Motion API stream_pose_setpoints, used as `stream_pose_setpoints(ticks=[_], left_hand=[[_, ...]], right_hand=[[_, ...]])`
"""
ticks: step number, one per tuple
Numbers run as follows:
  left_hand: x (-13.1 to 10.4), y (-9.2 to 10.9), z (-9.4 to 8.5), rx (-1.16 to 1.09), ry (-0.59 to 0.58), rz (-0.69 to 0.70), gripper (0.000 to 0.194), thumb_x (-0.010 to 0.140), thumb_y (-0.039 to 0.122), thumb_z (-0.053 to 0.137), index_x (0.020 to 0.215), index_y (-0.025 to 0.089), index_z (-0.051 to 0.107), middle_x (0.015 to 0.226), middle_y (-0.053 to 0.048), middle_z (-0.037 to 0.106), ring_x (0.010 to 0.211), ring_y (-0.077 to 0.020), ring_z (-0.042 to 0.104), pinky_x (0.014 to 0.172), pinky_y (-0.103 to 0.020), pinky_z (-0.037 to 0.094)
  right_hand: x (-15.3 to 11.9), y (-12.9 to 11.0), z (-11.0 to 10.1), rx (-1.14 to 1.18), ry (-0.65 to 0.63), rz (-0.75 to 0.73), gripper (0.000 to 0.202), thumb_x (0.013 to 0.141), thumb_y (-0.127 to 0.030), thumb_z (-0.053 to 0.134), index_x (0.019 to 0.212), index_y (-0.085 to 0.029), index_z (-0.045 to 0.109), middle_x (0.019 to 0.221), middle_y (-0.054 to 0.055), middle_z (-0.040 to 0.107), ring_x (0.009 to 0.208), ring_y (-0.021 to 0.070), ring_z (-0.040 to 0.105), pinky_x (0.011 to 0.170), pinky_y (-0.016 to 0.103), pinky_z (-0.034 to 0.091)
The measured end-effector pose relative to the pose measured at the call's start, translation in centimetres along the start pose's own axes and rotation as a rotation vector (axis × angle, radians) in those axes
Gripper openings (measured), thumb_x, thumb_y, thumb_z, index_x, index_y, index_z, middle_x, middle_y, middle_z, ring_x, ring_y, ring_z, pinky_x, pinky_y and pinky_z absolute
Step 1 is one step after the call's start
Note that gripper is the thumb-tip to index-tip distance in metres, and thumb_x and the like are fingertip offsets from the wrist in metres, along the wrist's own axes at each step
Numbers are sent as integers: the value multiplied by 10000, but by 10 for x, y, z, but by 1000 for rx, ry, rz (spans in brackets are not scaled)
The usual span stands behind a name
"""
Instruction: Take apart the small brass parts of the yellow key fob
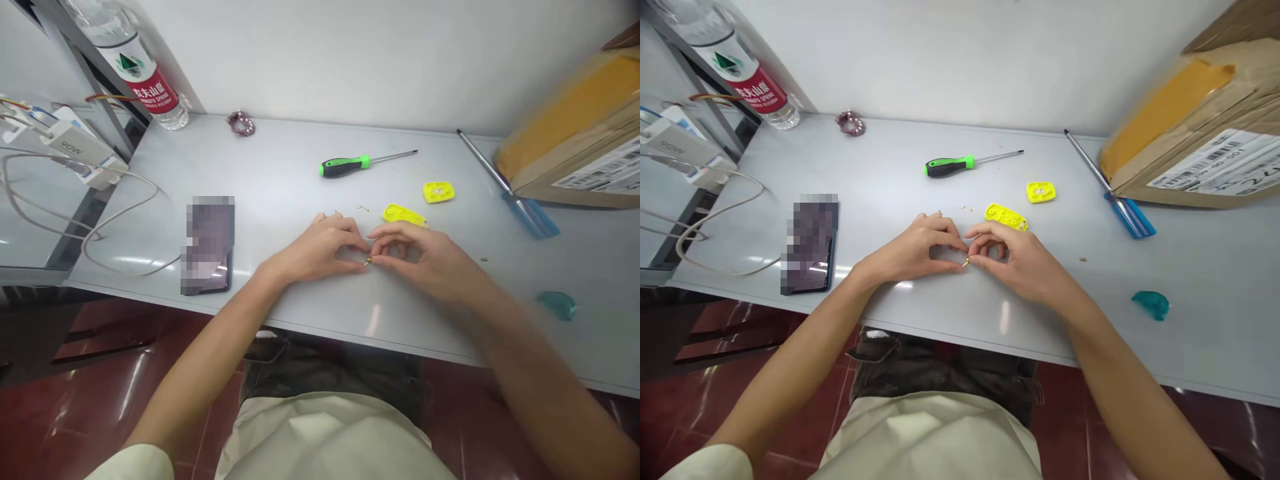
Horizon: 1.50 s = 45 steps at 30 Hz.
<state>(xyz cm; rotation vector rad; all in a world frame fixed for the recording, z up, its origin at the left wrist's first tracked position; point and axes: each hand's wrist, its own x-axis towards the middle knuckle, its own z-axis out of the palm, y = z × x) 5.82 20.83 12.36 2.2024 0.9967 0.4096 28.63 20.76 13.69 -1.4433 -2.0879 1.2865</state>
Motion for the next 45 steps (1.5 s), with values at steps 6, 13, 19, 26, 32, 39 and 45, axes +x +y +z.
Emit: stream_pose_setpoints(ticks=[6, 13, 19, 26, 32, 39, 45], left_hand=[[1, 1, 1, 15, -2, 0, 211, 893, 359, 708, 1082, 267, 732, 1049, -19, 647, 1040, -215, 557, 883, -349, 301], [1, 1, 3, -4, 31, -1, 123, 883, 338, 719, 929, 224, 728, 1010, -8, 663, 1017, -202, 565, 881, -347, 303], [1, 2, 2, -7, 22, -4, 107, 905, 324, 681, 914, 229, 730, 1005, -21, 672, 994, -211, 559, 878, -357, 313], [1, 0, 3, -7, 14, 27, 131, 919, 334, 677, 872, 223, 730, 953, -13, 659, 964, -204, 554, 847, -345, 309], [1, -3, 4, 12, 11, 75, 139, 932, 334, 664, 883, 217, 718, 950, -18, 653, 946, -201, 550, 839, -343, 308], [0, -4, 5, 12, 7, 87, 126, 939, 321, 651, 898, 223, 718, 964, -17, 659, 964, -198, 555, 861, -340, 315], [1, -5, 7, 2, 17, 90, 148, 943, 339, 642, 875, 229, 715, 976, -20, 671, 979, -207, 555, 883, -345, 324]], right_hand=[[2, -1, -2, -30, -39, -8, 302, 870, -447, 636, 1094, -246, 665, 1101, 34, 698, 810, 145, 593, 733, 296, 475], [1, -3, -2, -74, -33, -73, 315, 887, -405, 606, 1156, -247, 650, 1030, 36, 702, 840, 167, 627, 789, 326, 496], [1, -3, -3, -67, -34, -95, 335, 894, -443, 596, 1162, -246, 637, 971, 46, 698, 843, 186, 636, 797, 350, 511], [1, -5, -6, -119, -65, -114, 334, 897, -430, 575, 1174, -251, 631, 967, 33, 697, 853, 181, 654, 824, 351, 520], [5, -8, -7, -223, -90, -163, 311, 924, -378, 535, 1202, -259, 610, 992, 28, 695, 870, 174, 659, 823, 333, 504], [6, -14, -9, -308, -134, -172, 250, 948, -363, 496, 1161, -283, 597, 1004, 20, 687, 896, 194, 634, 782, 337, 459], [13, -23, -12, -393, -208, -153, 200, 937, -313, 479, 1088, -278, 606, 963, 11, 684, 855, 187, 618, 712, 320, 420]])
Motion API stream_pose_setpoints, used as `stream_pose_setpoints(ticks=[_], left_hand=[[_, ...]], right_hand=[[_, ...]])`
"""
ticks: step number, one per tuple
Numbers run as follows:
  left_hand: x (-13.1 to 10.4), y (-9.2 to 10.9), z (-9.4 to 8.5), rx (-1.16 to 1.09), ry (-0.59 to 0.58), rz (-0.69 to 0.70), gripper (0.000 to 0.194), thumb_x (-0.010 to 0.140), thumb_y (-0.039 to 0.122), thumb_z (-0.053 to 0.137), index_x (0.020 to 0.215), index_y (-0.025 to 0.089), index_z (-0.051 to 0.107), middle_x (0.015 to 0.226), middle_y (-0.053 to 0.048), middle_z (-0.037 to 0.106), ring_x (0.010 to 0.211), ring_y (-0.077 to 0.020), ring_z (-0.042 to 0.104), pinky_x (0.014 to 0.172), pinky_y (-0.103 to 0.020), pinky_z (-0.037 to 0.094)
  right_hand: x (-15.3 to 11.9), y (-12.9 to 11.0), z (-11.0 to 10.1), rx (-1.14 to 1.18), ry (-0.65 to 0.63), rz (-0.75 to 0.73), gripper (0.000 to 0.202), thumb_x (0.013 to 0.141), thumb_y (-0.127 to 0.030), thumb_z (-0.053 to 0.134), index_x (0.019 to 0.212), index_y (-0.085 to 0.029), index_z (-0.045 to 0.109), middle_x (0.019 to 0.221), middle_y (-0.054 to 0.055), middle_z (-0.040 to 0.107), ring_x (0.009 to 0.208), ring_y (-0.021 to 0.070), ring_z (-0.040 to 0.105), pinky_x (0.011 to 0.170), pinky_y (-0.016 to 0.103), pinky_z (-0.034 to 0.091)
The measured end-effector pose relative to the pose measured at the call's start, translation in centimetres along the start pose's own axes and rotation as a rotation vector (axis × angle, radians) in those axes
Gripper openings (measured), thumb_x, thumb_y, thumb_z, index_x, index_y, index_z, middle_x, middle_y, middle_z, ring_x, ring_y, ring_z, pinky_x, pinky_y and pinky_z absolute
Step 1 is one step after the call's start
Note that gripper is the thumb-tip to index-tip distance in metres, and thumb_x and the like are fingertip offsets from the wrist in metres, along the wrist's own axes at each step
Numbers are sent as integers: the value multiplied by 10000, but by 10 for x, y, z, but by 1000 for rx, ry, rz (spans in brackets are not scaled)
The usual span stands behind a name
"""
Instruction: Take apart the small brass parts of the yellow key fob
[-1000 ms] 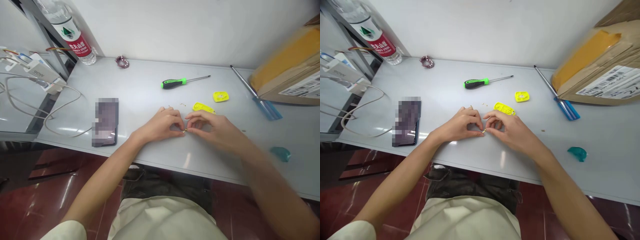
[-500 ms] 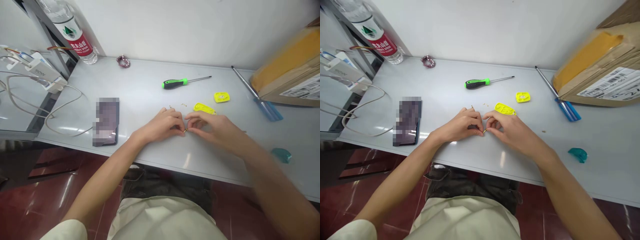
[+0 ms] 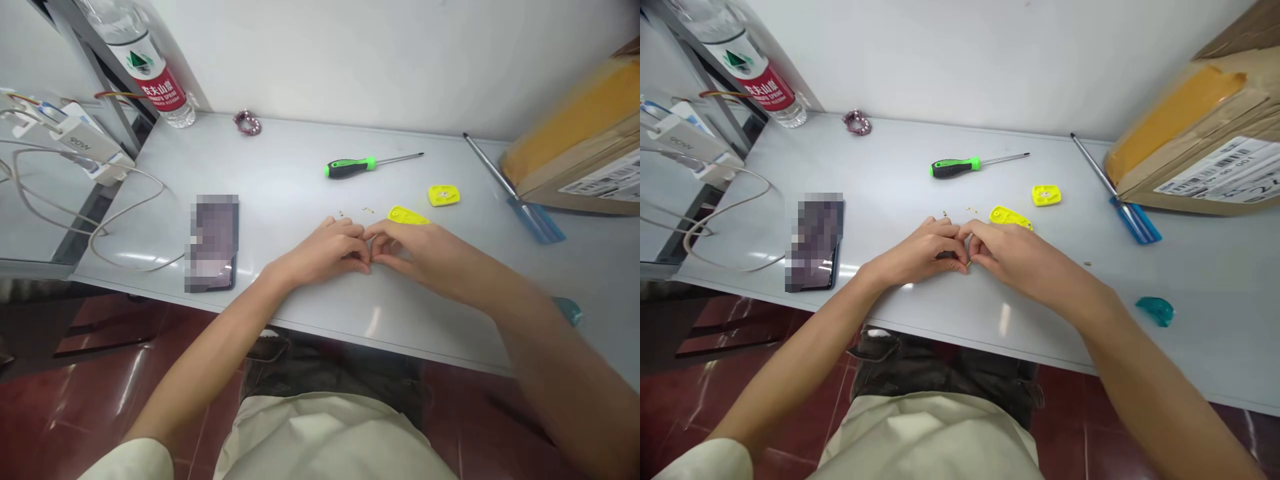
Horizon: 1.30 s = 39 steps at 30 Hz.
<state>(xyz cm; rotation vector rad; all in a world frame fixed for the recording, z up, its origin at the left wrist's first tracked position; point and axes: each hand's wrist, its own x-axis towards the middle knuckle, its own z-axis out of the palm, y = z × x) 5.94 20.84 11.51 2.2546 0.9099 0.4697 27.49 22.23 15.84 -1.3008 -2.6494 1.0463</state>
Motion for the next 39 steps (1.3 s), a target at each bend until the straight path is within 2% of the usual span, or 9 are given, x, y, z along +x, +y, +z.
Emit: stream_pose_setpoints(ticks=[12, 19, 23, 26, 33, 39], left_hand=[[0, 2, -1, -24, 2, 10, 127, 930, 306, 661, 864, 217, 723, 1001, -14, 684, 976, -205, 560, 872, -360, 321], [0, 1, 0, -40, 24, 30, 136, 922, 301, 675, 836, 207, 722, 1002, -20, 695, 975, -208, 584, 852, -365, 334], [0, 1, 0, -37, 24, 25, 140, 924, 318, 677, 846, 213, 727, 978, -10, 691, 965, -198, 580, 859, -369, 328], [-1, 0, 0, -41, 20, 23, 132, 922, 329, 679, 866, 221, 727, 976, -6, 689, 964, -194, 574, 870, -361, 324], [0, 2, -1, -29, 12, -5, 136, 914, 337, 687, 864, 220, 736, 947, -5, 682, 950, -189, 563, 888, -352, 322], [-1, 2, -3, -23, -24, -15, 125, 919, 328, 680, 890, 224, 742, 960, -3, 681, 971, -186, 572, 883, -343, 306]], right_hand=[[10, 2, -7, 2, -75, 27, 169, 910, -383, 523, 1001, -259, 593, 1007, 8, 695, 905, 197, 626, 726, 326, 459], [20, -1, -11, 84, -88, 17, 101, 826, -286, 576, 913, -234, 575, 959, 17, 709, 886, 197, 658, 724, 324, 499], [24, 1, -14, 226, -146, 41, 173, 777, -222, 598, 948, -238, 574, 908, -3, 715, 825, 176, 673, 693, 305, 512], [24, 4, -16, 276, -164, 65, 219, 775, -230, 609, 991, -244, 581, 916, 0, 719, 833, 182, 680, 710, 318, 523], [22, 6, -17, 305, -150, 65, 222, 786, -254, 612, 1005, -248, 575, 882, -7, 718, 790, 173, 680, 655, 300, 496], [20, 8, -19, 268, -164, 61, 249, 818, -288, 592, 1063, -241, 591, 949, 13, 721, 837, 178, 679, 669, 292, 493]])
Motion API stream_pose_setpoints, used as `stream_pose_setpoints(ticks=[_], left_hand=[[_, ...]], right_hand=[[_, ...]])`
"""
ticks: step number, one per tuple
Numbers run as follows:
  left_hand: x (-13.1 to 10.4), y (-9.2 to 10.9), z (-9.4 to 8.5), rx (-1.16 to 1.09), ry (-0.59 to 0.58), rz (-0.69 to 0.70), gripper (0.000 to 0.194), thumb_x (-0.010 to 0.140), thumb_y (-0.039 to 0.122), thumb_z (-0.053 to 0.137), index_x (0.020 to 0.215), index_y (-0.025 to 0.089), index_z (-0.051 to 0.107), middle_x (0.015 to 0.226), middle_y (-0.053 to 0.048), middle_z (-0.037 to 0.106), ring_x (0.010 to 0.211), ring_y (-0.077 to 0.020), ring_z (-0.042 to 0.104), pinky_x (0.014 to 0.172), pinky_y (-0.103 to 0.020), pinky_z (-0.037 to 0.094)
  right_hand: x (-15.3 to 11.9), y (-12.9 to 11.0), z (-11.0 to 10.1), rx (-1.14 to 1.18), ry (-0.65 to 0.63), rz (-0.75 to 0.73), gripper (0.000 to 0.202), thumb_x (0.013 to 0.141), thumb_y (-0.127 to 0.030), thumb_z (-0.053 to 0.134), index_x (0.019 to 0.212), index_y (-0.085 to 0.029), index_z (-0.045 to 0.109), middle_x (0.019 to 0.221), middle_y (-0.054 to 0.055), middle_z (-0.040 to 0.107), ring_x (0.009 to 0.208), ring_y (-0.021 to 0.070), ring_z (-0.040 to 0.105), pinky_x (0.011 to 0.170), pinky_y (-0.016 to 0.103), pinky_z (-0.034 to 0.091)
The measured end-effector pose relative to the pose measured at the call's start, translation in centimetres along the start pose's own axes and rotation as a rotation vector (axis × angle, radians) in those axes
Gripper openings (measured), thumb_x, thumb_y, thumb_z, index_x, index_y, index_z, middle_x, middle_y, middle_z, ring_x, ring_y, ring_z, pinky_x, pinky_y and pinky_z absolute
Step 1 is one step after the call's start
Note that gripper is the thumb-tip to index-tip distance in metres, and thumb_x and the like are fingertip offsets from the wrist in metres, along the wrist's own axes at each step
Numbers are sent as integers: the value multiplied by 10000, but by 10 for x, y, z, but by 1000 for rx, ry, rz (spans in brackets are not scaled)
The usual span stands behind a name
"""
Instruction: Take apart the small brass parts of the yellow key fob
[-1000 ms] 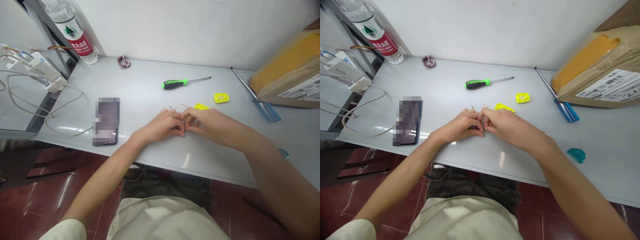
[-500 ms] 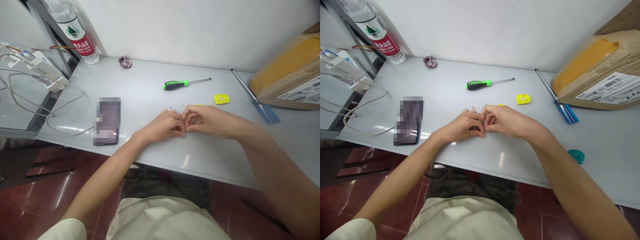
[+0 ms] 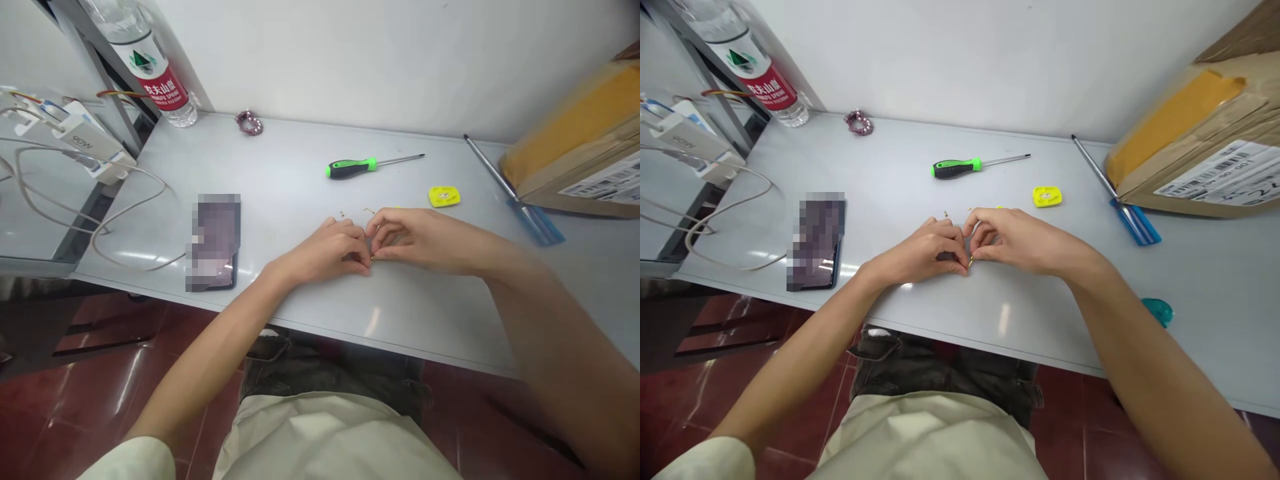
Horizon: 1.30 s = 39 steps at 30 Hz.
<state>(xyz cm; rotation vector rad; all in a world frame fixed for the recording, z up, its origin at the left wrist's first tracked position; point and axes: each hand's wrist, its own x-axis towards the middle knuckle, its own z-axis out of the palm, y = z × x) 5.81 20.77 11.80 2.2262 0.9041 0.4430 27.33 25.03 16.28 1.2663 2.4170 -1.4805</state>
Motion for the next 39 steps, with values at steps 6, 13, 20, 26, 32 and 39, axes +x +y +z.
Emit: stream_pose_setpoints(ticks=[6, 13, 20, 26, 32, 39], left_hand=[[-1, 1, -1, -5, -6, 10, 130, 938, 312, 659, 912, 214, 741, 979, -3, 683, 974, -176, 567, 883, -333, 295], [0, 1, 1, 10, 9, 2, 118, 932, 308, 670, 905, 221, 745, 987, 1, 689, 981, -184, 574, 872, -343, 303], [-1, 2, -3, -67, 41, -13, 124, 889, 323, 720, 880, 201, 738, 958, -24, 693, 963, -191, 602, 931, -348, 359], [-2, 2, -5, -41, 37, -56, 101, 896, 303, 710, 885, 205, 730, 967, -8, 666, 959, -180, 595, 953, -359, 346], [-2, 2, -3, -11, 17, -66, 96, 909, 306, 689, 897, 222, 736, 980, -19, 673, 984, -203, 594, 956, -381, 331], [-1, -1, -1, -77, 113, -56, 95, 900, 292, 700, 930, 210, 737, 974, -36, 662, 982, -200, 587, 912, -346, 418]], right_hand=[[2, -1, 0, 7, -13, 14, 272, 822, -303, 587, 1084, -230, 580, 994, 28, 715, 905, 183, 679, 762, 326, 523], [3, -2, 5, -8, 37, 6, 264, 781, -254, 618, 1043, -229, 600, 929, 12, 723, 849, 187, 688, 727, 321, 528], [-5, 8, 7, -39, 94, -45, 281, 827, -290, 589, 1104, -247, 596, 982, 29, 722, 902, 194, 686, 766, 336, 540], [-15, 13, 23, -79, 224, -89, 254, 877, -348, 590, 1114, -262, 622, 1055, 21, 695, 863, 163, 652, 776, 321, 523], [-10, 16, 37, -91, 281, -176, 188, 879, -238, 566, 1042, -227, 660, 1013, 22, 699, 846, 143, 624, 787, 296, 493], [-12, 18, 41, 18, 363, -123, 189, 883, -240, 556, 1038, -221, 662, 983, 19, 703, 830, 135, 641, 802, 294, 510]])
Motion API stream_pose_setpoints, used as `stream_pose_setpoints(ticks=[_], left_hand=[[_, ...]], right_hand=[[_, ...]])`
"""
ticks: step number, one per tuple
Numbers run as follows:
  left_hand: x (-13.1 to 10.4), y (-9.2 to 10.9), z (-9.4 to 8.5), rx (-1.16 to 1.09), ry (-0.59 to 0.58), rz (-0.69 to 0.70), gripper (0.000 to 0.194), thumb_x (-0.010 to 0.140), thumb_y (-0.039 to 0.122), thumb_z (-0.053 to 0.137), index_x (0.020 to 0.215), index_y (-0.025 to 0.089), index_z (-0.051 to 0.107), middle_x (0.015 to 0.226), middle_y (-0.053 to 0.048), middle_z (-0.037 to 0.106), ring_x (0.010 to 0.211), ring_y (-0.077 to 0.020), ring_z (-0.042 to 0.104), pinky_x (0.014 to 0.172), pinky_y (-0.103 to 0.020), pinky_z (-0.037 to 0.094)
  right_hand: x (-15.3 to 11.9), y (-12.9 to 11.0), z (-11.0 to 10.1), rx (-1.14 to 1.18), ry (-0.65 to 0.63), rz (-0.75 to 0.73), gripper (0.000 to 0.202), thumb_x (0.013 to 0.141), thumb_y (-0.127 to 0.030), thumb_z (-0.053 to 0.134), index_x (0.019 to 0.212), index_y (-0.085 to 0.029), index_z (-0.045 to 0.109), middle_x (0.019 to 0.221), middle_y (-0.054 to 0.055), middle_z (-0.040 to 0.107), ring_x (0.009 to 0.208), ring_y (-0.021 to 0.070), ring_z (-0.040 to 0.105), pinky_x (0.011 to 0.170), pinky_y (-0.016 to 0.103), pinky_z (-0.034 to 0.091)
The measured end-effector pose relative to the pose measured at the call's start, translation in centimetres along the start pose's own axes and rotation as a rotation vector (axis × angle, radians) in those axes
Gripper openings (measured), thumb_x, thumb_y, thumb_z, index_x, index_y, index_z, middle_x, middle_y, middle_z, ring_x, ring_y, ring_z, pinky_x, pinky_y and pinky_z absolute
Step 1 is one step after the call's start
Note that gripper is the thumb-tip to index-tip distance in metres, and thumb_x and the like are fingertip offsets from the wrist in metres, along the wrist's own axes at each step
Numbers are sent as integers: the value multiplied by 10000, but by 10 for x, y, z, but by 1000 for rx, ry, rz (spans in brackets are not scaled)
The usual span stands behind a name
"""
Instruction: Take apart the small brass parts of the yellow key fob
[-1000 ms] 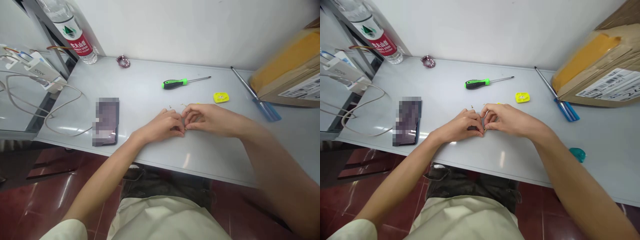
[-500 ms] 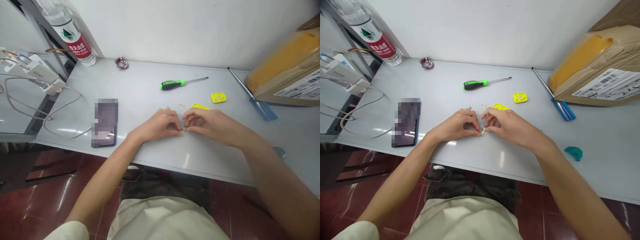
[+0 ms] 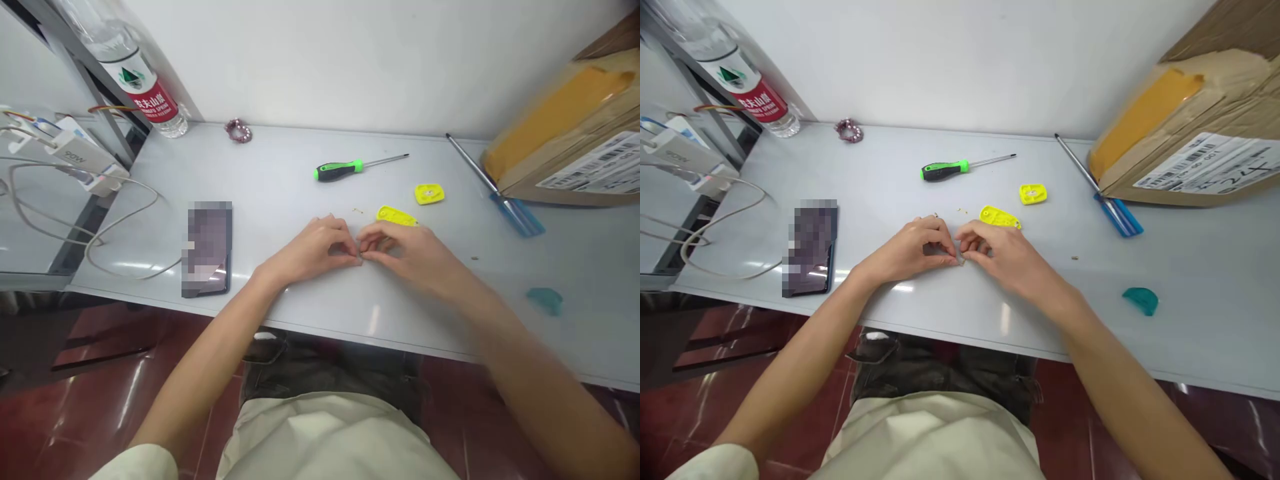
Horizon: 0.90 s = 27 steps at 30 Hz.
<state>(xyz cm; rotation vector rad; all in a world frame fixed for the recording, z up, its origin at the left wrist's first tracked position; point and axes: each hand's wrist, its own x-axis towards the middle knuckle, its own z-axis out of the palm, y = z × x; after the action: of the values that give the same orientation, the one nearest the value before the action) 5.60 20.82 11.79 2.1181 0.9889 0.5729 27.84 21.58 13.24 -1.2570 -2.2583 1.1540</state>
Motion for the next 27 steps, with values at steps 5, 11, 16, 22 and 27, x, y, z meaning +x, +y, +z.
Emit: stream_pose_setpoints(ticks=[5, 11, 16, 22, 27], left_hand=[[1, 0, 5, -12, 71, 9, 85, 887, 254, 713, 942, 193, 734, 968, -46, 635, 940, -184, 579, 831, -307, 461], [4, 2, 10, -6, 145, 44, 80, 904, 252, 691, 931, 182, 718, 944, -52, 624, 928, -185, 586, 841, -318, 479], [6, 2, 12, -8, 153, 44, 64, 920, 228, 664, 927, 183, 708, 939, -51, 623, 928, -185, 579, 857, -325, 478], [5, 0, 14, -20, 145, 41, 71, 933, 207, 635, 945, 183, 700, 957, -57, 616, 939, -189, 579, 866, -329, 473], [6, 2, 13, -7, 122, 27, 82, 939, 224, 632, 945, 184, 703, 949, -54, 616, 940, -192, 573, 867, -328, 465]], right_hand=[[-4, 2, 3, 75, 53, 63, 198, 870, -296, 604, 1048, -232, 663, 977, 19, 701, 819, 142, 657, 796, 306, 537], [-7, 1, 5, 145, 101, 82, 239, 861, -348, 629, 1062, -221, 651, 1008, 40, 706, 850, 163, 675, 830, 345, 568], [-8, -1, 4, 158, 118, 103, 262, 854, -351, 640, 1078, -216, 648, 1029, 53, 713, 888, 182, 689, 875, 376, 579], [-7, -1, 1, 68, 78, 86, 234, 865, -316, 620, 1080, -233, 657, 1023, 32, 716, 872, 175, 691, 850, 352, 569], [-6, 2, 2, -6, 82, 36, 224, 879, -327, 608, 1069, -223, 664, 1004, 32, 712, 806, 152, 658, 795, 325, 548]])
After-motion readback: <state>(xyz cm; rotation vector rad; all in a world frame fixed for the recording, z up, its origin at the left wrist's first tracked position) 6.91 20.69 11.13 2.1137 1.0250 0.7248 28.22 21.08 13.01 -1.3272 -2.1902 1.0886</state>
